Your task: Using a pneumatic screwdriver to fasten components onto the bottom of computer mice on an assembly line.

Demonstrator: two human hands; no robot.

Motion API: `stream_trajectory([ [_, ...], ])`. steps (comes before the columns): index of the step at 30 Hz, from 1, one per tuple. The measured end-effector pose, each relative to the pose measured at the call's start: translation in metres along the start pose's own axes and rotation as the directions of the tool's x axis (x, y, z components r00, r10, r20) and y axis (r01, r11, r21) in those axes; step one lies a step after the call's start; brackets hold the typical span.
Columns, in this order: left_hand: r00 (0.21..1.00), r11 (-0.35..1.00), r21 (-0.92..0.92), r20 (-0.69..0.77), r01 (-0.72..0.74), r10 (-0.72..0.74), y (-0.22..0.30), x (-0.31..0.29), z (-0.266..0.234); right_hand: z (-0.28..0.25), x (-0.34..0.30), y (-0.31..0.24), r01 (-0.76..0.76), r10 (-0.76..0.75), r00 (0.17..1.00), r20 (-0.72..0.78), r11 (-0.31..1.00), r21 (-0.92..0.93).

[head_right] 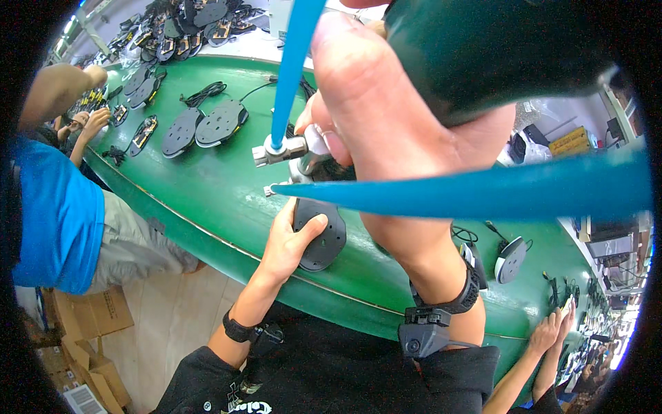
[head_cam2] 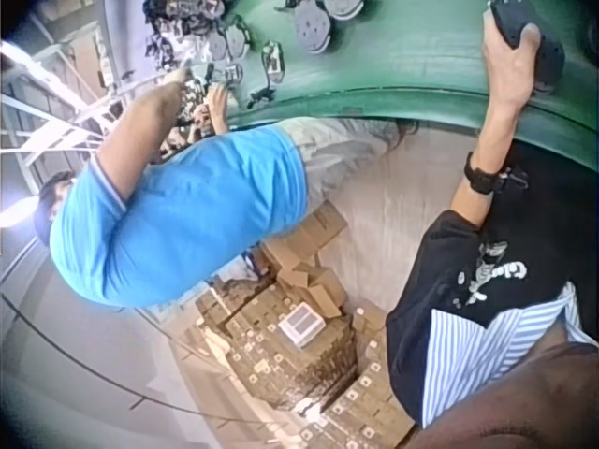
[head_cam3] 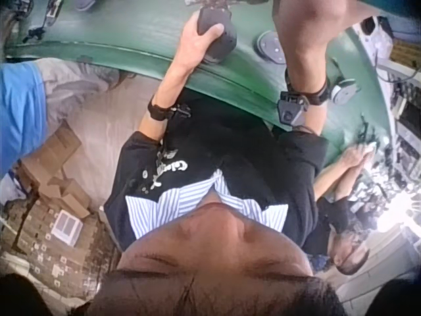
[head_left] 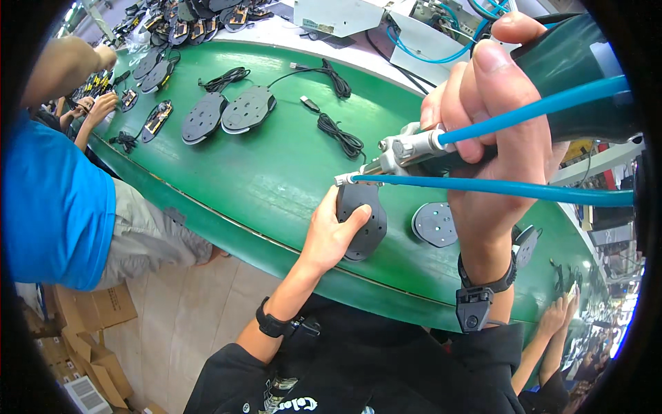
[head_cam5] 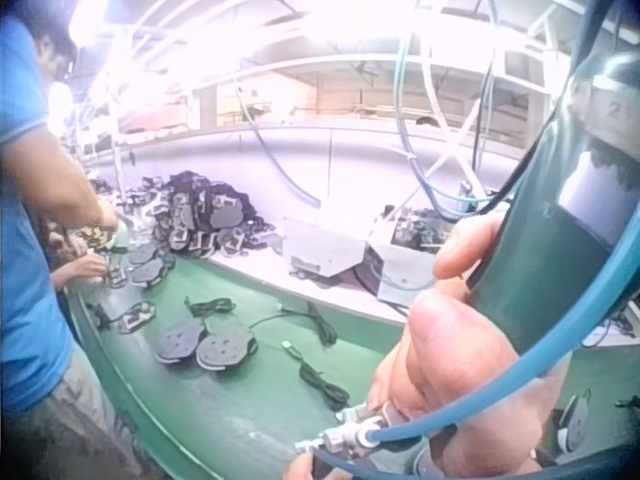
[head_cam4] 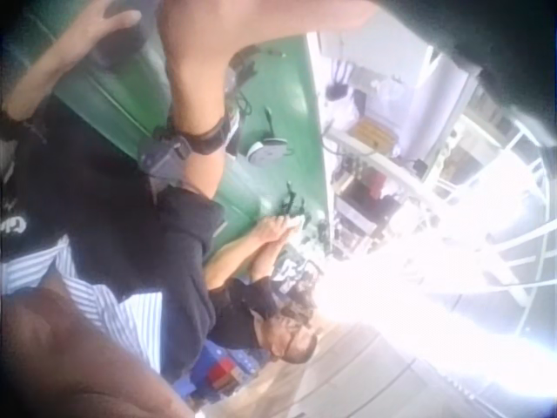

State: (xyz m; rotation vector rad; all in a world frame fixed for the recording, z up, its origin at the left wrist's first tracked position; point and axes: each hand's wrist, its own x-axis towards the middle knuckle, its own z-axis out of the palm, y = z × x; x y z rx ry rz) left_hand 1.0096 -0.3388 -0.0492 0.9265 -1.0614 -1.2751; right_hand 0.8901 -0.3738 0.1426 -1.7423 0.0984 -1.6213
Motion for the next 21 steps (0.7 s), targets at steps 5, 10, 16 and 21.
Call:
stream_trajectory([
  [5,1.000,1.000,-0.018,0.019,0.015,-0.014,0.003,-0.002,-0.003,0.019,0.004,-0.008,-0.125,0.073,0.978,-0.196,0.956,-0.267],
  [10,0.998,0.998,0.050,0.054,-0.047,0.045,-0.003,-0.004,-0.012,0.024,-0.009,-0.008,-0.062,0.045,0.981,-0.191,0.994,-0.087],
  [16,1.000,0.958,-0.286,0.001,0.018,-0.019,-0.015,0.008,-0.018,0.017,0.016,-0.016,0.072,-0.083,0.979,-0.186,0.995,-0.067],
  [21,0.979,0.848,-0.499,0.177,0.178,-0.102,-0.015,0.011,-0.022,0.018,0.006,-0.038,0.039,-0.072,0.994,-0.087,0.940,-0.340],
])
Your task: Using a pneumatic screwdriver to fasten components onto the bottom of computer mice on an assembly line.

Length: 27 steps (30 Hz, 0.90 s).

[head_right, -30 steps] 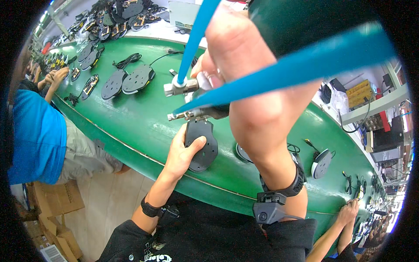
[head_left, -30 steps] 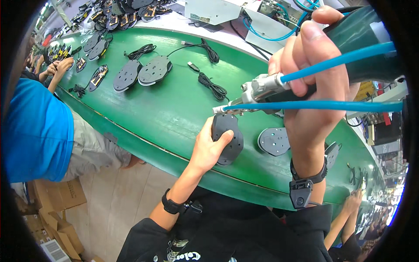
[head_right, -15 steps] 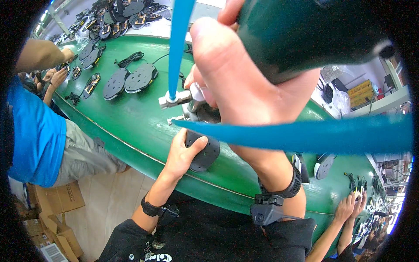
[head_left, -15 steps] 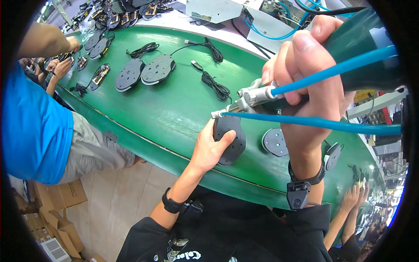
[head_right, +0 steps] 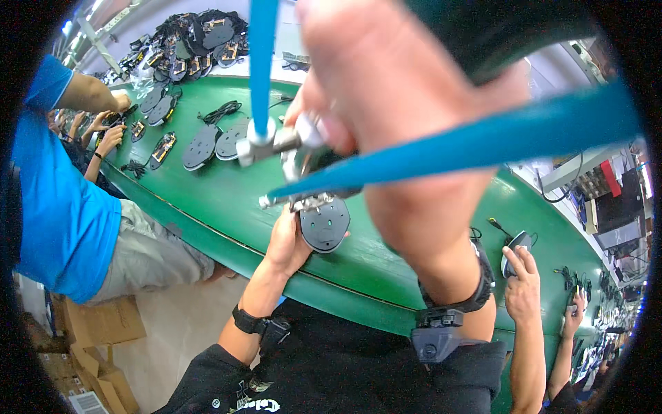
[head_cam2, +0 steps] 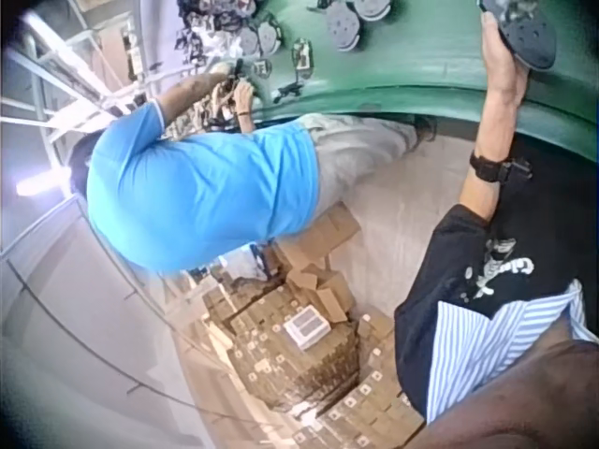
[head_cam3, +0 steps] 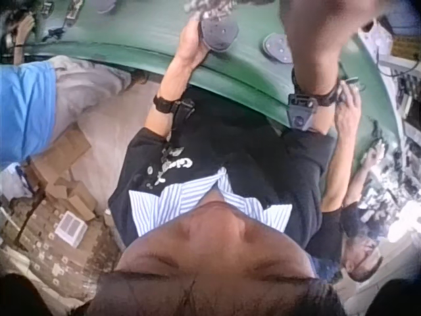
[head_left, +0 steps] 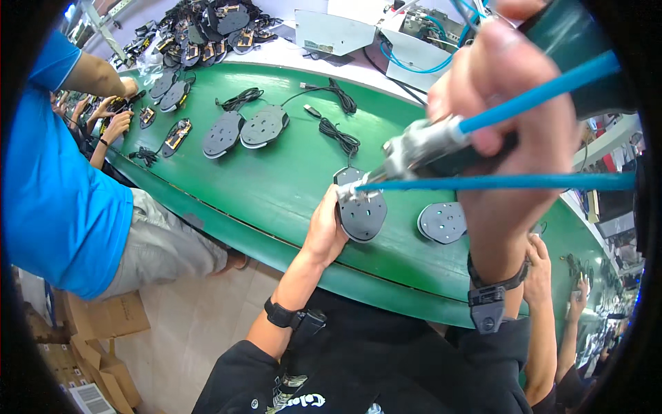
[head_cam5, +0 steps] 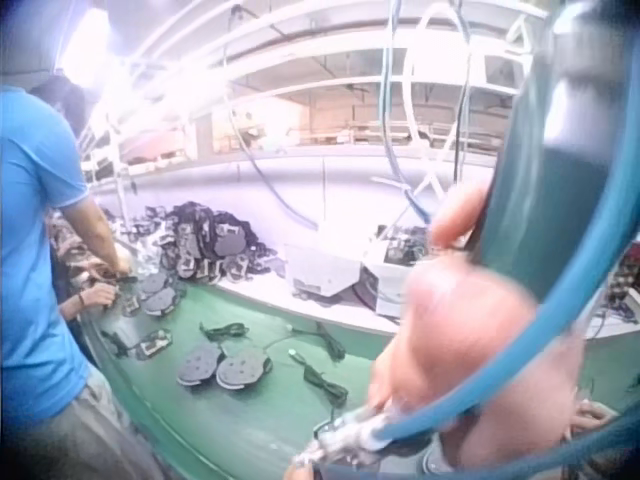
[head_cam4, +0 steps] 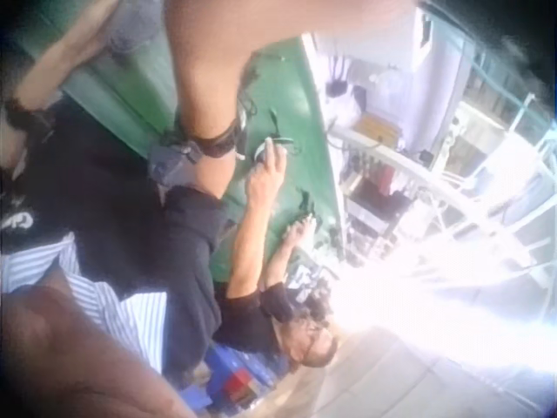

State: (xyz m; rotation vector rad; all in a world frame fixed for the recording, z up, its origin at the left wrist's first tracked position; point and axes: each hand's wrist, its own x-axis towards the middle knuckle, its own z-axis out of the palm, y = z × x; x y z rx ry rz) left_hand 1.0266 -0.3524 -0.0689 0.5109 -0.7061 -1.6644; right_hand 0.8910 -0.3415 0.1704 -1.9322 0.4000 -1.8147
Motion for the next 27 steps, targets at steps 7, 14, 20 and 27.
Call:
stream_trajectory([
  [7,0.999,0.999,0.004,-0.007,-0.044,0.044,0.018,-0.003,0.019,0.031,0.000,-0.019,-0.304,0.317,0.947,-0.050,0.936,0.176],
  [14,0.997,0.997,0.057,-0.055,-0.043,0.046,0.026,-0.003,0.020,0.033,0.002,-0.010,-0.259,0.283,0.959,-0.012,0.895,0.364],
  [20,0.998,1.000,0.018,-0.066,-0.021,0.022,0.034,-0.005,0.027,0.038,0.011,-0.009,-0.342,0.360,0.932,-0.037,0.910,0.236],
  [27,0.994,0.999,0.024,-0.094,-0.044,0.046,0.040,-0.004,0.039,0.035,0.009,0.020,-0.259,0.270,0.963,-0.024,0.943,0.208],
])
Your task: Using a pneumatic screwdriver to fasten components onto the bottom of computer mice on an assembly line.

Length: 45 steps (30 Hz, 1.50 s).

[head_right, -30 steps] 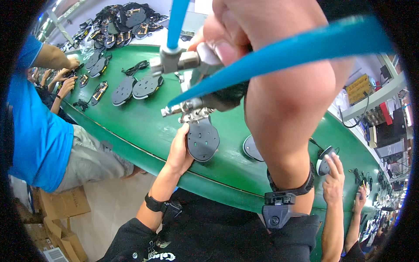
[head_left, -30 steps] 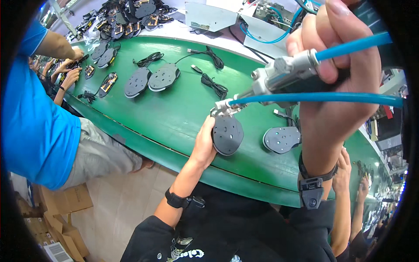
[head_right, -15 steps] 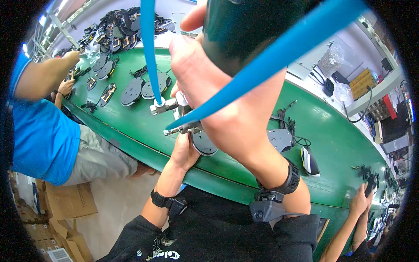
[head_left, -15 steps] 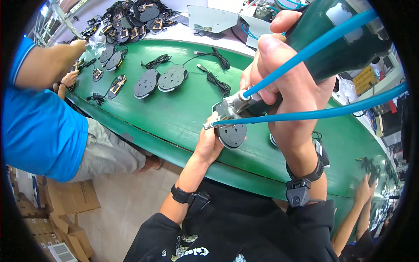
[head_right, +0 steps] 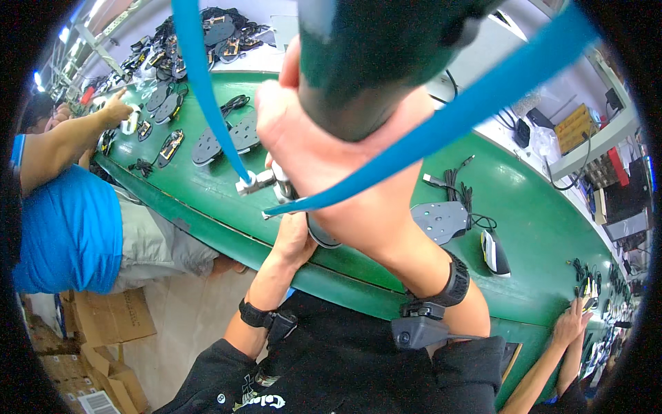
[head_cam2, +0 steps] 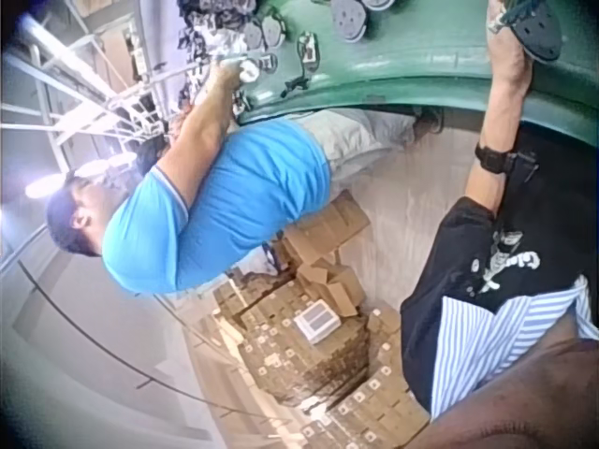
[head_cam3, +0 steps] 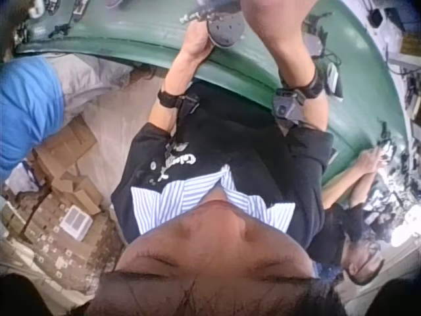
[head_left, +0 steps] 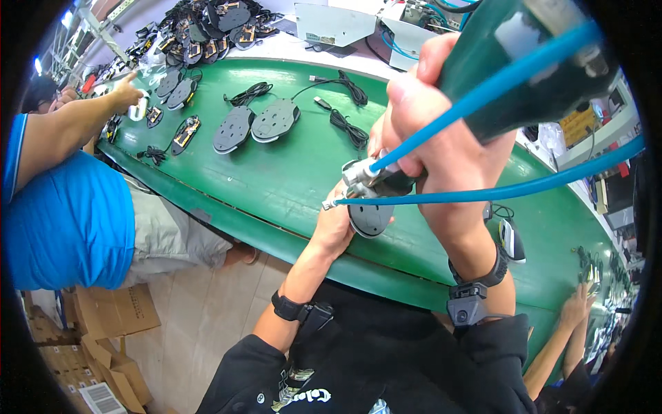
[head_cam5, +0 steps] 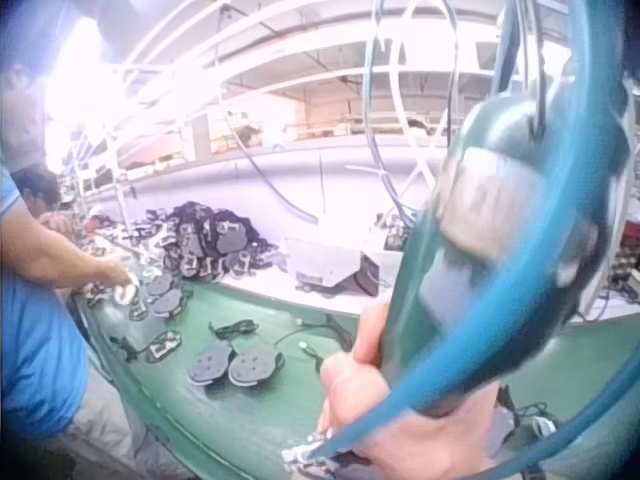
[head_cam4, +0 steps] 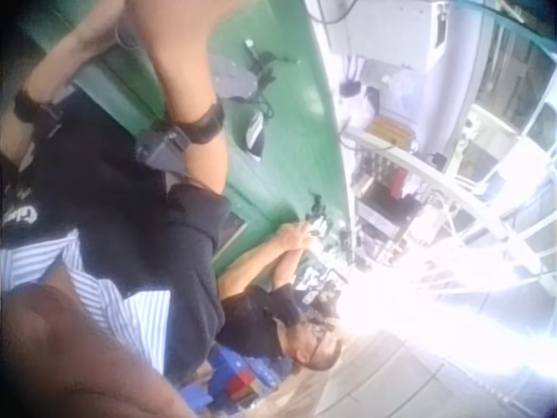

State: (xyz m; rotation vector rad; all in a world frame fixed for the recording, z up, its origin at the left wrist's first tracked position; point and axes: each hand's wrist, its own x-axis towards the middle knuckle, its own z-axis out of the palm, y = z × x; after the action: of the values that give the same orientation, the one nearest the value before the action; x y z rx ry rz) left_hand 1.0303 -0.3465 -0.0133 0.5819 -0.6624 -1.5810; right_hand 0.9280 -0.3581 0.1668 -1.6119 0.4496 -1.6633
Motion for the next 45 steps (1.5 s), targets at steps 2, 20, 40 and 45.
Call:
stream_trajectory([
  [2,0.997,0.985,0.155,-0.018,0.077,-0.076,0.000,0.000,-0.001,0.000,-0.003,0.005,0.036,-0.033,0.999,0.040,0.998,-0.056],
  [20,0.992,0.985,-0.112,0.011,0.128,-0.128,0.022,0.001,-0.014,-0.014,0.011,-0.018,0.026,-0.031,0.991,-0.128,0.999,-0.039],
  [40,0.994,0.976,-0.186,0.027,0.111,-0.108,0.033,0.002,-0.019,0.007,0.002,0.001,-0.011,-0.003,0.969,-0.247,0.998,-0.055],
  [45,0.987,0.969,-0.191,-0.014,0.154,-0.159,0.041,0.000,-0.013,0.005,0.014,-0.001,-0.067,0.059,0.994,-0.087,0.994,-0.088],
])
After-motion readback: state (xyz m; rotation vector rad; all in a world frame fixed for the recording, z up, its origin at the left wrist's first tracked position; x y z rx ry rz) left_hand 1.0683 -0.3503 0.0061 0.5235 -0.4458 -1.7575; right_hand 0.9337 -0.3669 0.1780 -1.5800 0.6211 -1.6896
